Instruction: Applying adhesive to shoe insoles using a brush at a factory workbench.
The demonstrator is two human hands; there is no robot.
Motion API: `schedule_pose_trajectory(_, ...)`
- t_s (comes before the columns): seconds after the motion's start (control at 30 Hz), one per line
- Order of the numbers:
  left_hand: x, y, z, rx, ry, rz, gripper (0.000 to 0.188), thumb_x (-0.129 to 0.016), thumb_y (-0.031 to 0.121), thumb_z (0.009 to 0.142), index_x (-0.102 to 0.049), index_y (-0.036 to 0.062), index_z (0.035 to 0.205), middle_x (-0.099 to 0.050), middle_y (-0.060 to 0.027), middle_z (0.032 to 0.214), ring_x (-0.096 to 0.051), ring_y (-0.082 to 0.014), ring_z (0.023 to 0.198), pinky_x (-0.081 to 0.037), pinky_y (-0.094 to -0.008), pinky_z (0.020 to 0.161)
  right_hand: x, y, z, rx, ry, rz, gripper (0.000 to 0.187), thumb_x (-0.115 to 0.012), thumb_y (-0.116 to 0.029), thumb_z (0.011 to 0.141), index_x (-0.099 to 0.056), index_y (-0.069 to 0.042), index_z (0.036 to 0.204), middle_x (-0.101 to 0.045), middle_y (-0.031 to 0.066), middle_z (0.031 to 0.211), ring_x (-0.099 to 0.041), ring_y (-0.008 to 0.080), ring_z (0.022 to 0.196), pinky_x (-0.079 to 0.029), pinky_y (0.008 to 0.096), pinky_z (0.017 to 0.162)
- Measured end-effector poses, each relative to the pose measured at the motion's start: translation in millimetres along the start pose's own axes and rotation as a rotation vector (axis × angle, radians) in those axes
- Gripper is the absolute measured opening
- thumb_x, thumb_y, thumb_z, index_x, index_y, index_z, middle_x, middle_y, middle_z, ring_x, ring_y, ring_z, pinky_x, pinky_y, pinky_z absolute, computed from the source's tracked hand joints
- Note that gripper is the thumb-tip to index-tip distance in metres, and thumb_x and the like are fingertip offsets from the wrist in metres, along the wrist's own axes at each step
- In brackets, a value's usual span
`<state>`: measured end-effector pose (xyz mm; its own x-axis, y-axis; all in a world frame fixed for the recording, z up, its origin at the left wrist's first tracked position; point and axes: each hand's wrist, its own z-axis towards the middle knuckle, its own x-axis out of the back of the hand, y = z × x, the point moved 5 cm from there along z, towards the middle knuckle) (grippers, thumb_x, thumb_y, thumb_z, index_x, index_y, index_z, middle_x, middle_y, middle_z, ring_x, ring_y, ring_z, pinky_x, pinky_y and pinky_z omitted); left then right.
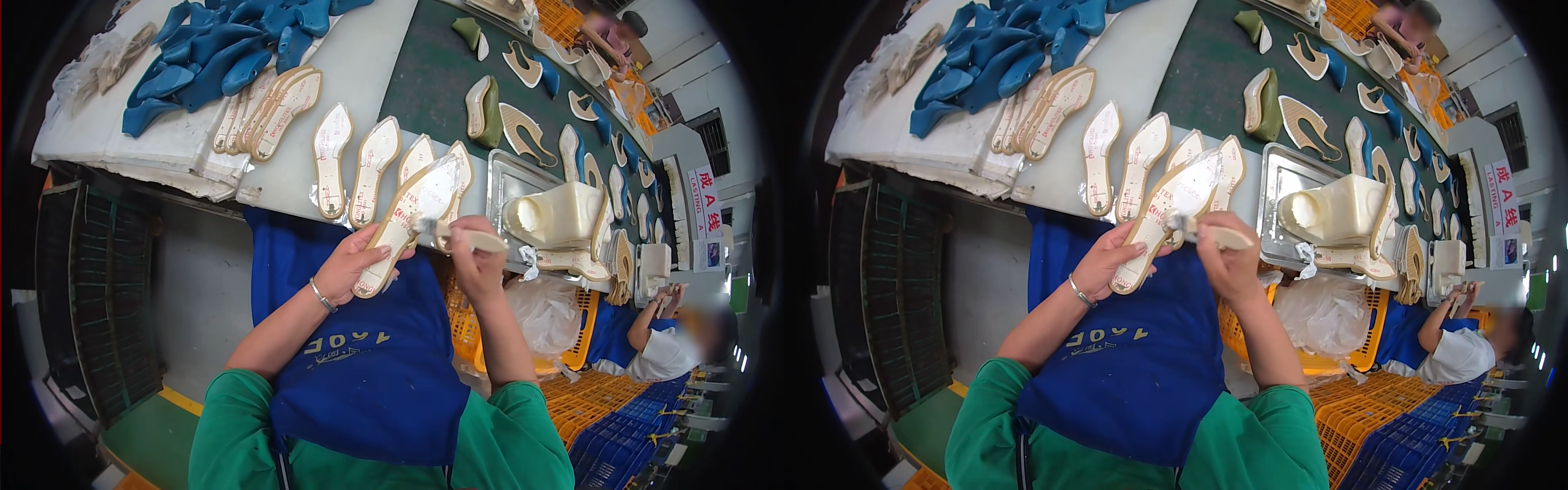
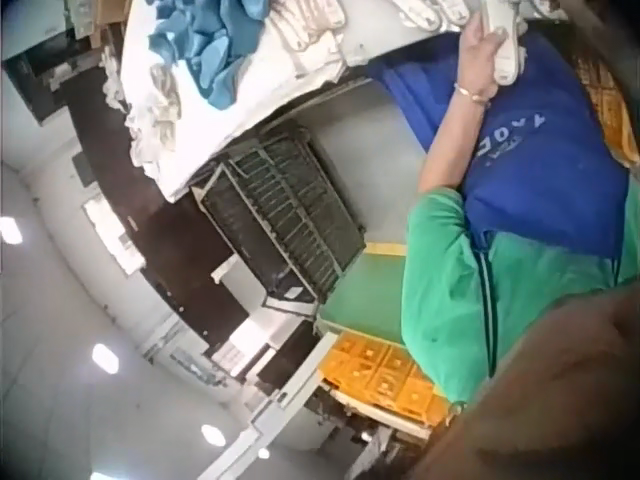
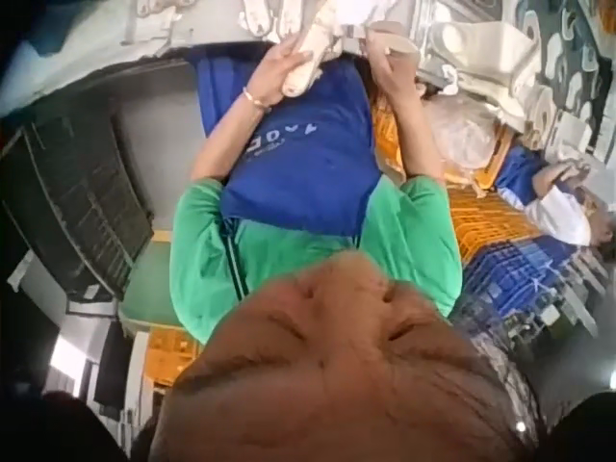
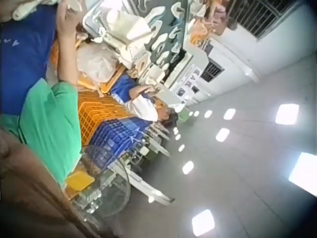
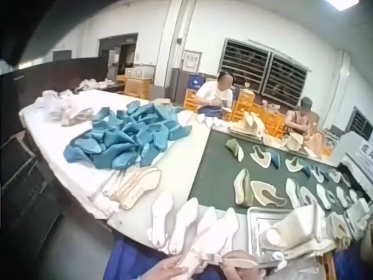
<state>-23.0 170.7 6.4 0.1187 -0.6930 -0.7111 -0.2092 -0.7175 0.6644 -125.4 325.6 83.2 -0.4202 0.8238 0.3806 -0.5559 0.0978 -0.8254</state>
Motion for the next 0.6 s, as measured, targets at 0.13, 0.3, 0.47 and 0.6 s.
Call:
schedule_pose_trajectory(0.13,-6,-1,-4,-0.017,0.015,-0.082,0.047,-0.052,0.006,0.097,-0.039,0.0010,0.142,-0.056,-0.0140,0.132,-0.060,-0.0233,0.119,-0.058,-0.0301,0.081,17,14,14,-0.088,0.235,0.074,0.009,-0.059,-0.005,0.093,-0.063,0.003,0.095,-0.064,0.0070,0.083,-0.059,0.0101,0.072,-0.047,0.0247,0.063)
schedule_pose_trajectory(0.3,-8,-2,-3,-0.027,0.033,-0.111,0.046,-0.051,0.006,0.097,-0.039,0.0017,0.142,-0.056,-0.0138,0.132,-0.060,-0.0239,0.119,-0.057,-0.0309,0.082,-12,-4,-6,0.013,0.077,0.005,0.006,-0.063,-0.002,0.086,-0.064,0.003,0.091,-0.064,0.0100,0.077,-0.062,0.0180,0.067,-0.047,0.0288,0.061)
schedule_pose_trajectory(0.47,-8,-1,-6,-0.014,0.034,-0.143,0.049,-0.050,0.005,0.097,-0.037,0.0025,0.144,-0.055,-0.0134,0.134,-0.059,-0.0242,0.121,-0.056,-0.0327,0.085,-4,-2,5,0.114,0.174,-0.117,0.005,-0.063,-0.001,0.084,-0.064,0.001,0.088,-0.063,0.0120,0.073,-0.062,0.0241,0.064,-0.047,0.0320,0.059)
schedule_pose_trajectory(0.6,-8,0,-5,-0.017,0.036,-0.176,0.049,-0.050,0.005,0.097,-0.036,0.0028,0.144,-0.055,-0.0129,0.134,-0.058,-0.0244,0.122,-0.056,-0.0335,0.086,-10,-7,3,0.124,0.078,-0.109,0.005,-0.063,-0.002,0.084,-0.063,0.001,0.089,-0.063,0.0128,0.077,-0.060,0.0217,0.063,-0.046,0.0310,0.057)
